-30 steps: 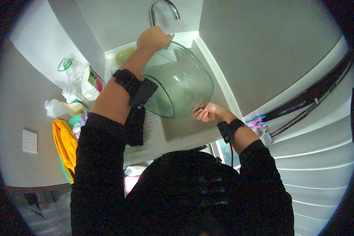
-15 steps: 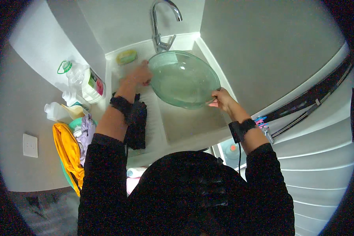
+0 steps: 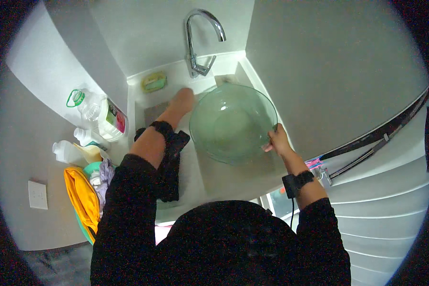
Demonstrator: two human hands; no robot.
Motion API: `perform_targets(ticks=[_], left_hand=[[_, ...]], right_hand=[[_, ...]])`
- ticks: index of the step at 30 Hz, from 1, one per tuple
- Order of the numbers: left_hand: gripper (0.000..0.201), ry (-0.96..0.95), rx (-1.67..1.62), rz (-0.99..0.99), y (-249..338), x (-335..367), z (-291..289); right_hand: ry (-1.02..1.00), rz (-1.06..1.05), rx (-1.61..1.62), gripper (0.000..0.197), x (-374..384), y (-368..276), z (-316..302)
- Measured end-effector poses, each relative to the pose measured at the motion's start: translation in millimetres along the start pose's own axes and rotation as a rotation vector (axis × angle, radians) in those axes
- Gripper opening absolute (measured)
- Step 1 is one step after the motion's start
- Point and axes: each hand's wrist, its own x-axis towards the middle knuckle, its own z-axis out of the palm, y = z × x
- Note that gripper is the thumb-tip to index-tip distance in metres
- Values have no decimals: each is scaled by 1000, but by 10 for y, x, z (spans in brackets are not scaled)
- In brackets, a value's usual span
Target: The recorder is hand-washing various pieces of clothing in a bowl of soapy water within a sink.
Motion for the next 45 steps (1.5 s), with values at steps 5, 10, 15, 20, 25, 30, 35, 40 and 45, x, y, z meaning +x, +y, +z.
perform_targets(ticks=[5,10,15,20,25,30,35,40,45], left_hand=[[46,212,-73,286,218,777,-72],[55,89,-120,242,494,1220,83],[31,88,-116,202,205,1591,425],[17,118,-192,313,266,1647,402],[14,123,-241,338,136,1665,409],[17,17,-129,377,225,1563,304],[28,234,-196,501,89,1454,312],[26,396,-538,572,-181,1105,323],[19,-54,-567,410,-159,558,1]], right_hand=[[57,47,-67,35,13,-14,-113],[69,128,-28,34,-74,4,-134],[53,134,-22,31,-46,47,30],[112,179,-9,31,-43,150,-15],[73,154,28,42,2,143,31],[91,141,28,30,50,158,87],[87,142,57,32,17,63,138],[64,214,111,35,-42,93,139],[1,204,146,35,29,282,94]])
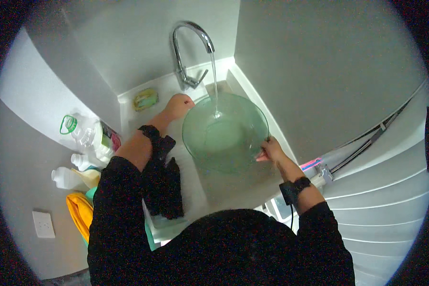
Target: The recorder is hand-washing various pieces of clothing in a bowl of soapy water within a sink.
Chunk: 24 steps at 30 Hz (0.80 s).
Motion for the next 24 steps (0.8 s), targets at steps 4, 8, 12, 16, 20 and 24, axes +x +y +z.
perform_targets(ticks=[4,8,12,16,20,24], left_hand=[[23,-132,-52,-72,217,-248,44],[21,-225,-449,-216,318,-356,172],[20,-310,-1153,-607,847,-200,337],[19,-157,-1318,-579,1150,28,400],[10,-63,-1517,-790,1111,484,453],[11,12,-1440,-928,983,736,411]], right_hand=[[45,7,-20,35,27,-50,114],[65,51,-128,38,121,27,127],[-20,86,-155,31,105,110,31],[-97,131,-57,41,90,106,-15],[-196,-89,-343,44,361,388,-258],[280,-416,-906,35,-104,-204,113]])
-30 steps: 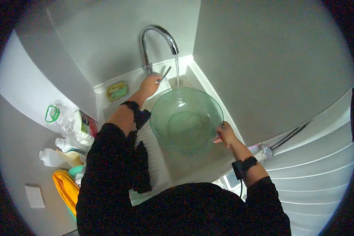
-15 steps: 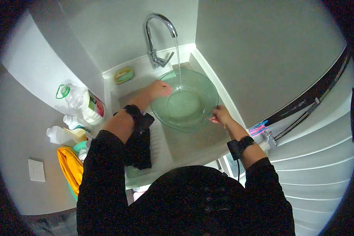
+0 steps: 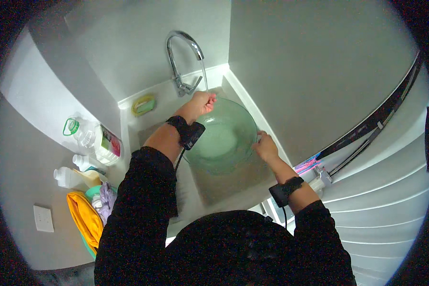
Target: The recorder is hand-washing various pieces of clothing in a bowl of soapy water within a sink.
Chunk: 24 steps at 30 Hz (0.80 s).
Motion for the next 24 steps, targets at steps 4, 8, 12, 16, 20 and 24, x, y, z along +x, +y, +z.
perform_targets(ticks=[4,8,12,16,20,24], left_hand=[[15,-54,19,-27,112,124,151],[18,-112,38,-4,138,211,160],[19,-24,146,6,183,406,82],[21,-33,210,8,185,529,96],[24,25,304,65,209,668,30],[19,51,728,531,108,730,-141]], right_hand=[[42,-173,252,22,314,-48,-20],[-281,177,850,19,457,-580,-129],[-400,196,947,18,566,-1019,-167],[-522,242,1171,24,754,-1208,-125],[-535,317,1298,33,948,-1458,-59],[-615,372,1448,41,1284,-1727,162]])
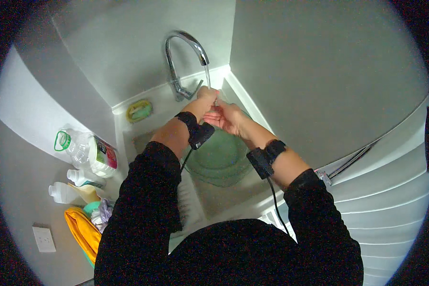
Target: The recorder is hand-washing various pieces of clothing in a bowl of soapy water within a sink.
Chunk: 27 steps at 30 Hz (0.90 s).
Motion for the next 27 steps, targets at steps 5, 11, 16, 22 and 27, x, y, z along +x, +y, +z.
perform_targets(ticks=[5,11,16,22,27], left_hand=[[23,140,88,-44,-40,39,116],[29,211,427,135,-148,142,50],[28,275,751,142,-114,83,-189],[30,113,688,93,263,-330,-142],[28,154,685,-33,332,-440,-303]], right_hand=[[62,-38,165,52,304,34,125],[-101,51,453,34,822,82,87],[-129,-901,-1297,37,865,114,-31],[-173,-742,-835,30,883,9,-31],[60,-214,-399,29,1203,4,142]])
